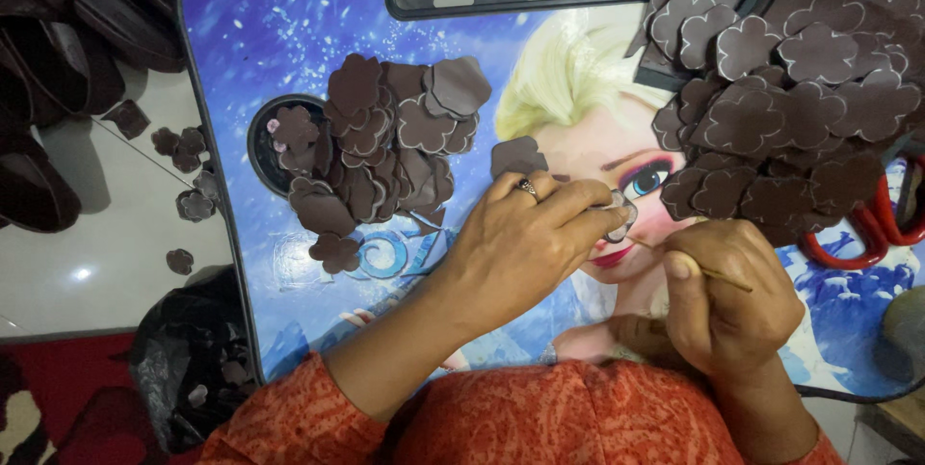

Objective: The person stacks brown flower-shaped fabric cutouts on a work board and uses a thin stick to press and shape the centers, forming layered flower appliqués one at a time. Finished flowers are set aside while new cutout pieces are picked from piles on the board.

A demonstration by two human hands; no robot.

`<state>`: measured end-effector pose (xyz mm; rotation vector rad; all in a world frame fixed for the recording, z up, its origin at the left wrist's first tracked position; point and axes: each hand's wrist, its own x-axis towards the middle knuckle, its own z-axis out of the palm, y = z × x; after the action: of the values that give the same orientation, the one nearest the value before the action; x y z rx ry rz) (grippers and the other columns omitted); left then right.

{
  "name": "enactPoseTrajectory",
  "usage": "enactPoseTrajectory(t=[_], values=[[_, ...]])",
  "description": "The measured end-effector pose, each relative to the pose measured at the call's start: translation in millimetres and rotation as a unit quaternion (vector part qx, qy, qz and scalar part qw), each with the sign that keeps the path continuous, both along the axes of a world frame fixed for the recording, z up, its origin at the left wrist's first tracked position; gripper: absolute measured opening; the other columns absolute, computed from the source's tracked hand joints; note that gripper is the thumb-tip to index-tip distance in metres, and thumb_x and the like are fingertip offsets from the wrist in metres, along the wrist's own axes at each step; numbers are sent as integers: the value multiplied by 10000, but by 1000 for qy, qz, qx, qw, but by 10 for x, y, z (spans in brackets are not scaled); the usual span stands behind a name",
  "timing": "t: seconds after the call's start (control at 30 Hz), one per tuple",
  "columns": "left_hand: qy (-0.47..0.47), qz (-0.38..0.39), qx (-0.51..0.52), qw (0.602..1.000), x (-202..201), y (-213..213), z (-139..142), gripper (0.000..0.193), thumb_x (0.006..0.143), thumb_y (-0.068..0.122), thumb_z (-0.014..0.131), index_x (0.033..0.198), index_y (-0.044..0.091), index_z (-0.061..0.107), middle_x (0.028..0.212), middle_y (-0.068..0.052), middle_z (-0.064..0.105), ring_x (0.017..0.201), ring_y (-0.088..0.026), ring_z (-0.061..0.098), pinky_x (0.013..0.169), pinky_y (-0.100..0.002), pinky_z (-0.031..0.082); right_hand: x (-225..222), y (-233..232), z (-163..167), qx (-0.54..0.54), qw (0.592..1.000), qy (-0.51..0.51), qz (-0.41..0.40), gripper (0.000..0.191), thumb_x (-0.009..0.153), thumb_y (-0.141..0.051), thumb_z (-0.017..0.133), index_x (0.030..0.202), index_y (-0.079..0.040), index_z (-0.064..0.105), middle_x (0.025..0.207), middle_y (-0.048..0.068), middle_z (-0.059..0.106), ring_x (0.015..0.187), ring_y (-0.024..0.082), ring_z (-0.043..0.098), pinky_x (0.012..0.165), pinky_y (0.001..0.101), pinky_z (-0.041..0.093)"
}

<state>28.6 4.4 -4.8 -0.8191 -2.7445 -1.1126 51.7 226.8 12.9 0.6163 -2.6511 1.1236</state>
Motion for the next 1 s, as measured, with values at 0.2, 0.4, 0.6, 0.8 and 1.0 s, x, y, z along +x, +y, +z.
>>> enactPoseTrajectory(t=[0.2,0.4,0.6,0.8,1.0], values=[[-24,-2,4,1000,-22,0,-1,288,886,198,712,1173,217,726,1140,66,664,968,-181,640,839,-377,459,-25,-62,28,-24,999,-14,38,73,977,77,607,1024,22,613,939,129,689,809,249,676,753,340,532],[-23,-7,4,1000,-54,-37,7,252,896,198,722,1148,198,723,1154,68,669,943,-186,637,837,-368,460,-62,-96,13,-13,999,-10,43,57,993,58,628,1033,18,615,949,126,703,821,251,678,742,333,528],[-29,-6,4,1000,-50,-35,6,251,889,198,716,1140,197,729,1146,73,670,936,-180,633,837,-369,453,-60,-123,3,-35,997,-26,59,64,981,44,637,1031,12,612,925,116,689,815,255,674,736,332,530],[-27,-10,-2,1000,-56,-32,7,227,902,202,714,1129,199,725,1155,70,667,948,-186,631,846,-372,456,-54,-118,12,-19,998,-21,50,48,977,44,626,1015,20,611,908,122,685,820,263,669,731,340,524],[-22,-13,-3,1000,-28,-33,-4,262,890,194,695,1152,185,704,1164,54,665,991,-198,641,876,-387,463,-53,-77,-5,-20,999,-5,50,34,1008,44,613,1029,19,605,947,136,693,822,254,674,744,337,527]])
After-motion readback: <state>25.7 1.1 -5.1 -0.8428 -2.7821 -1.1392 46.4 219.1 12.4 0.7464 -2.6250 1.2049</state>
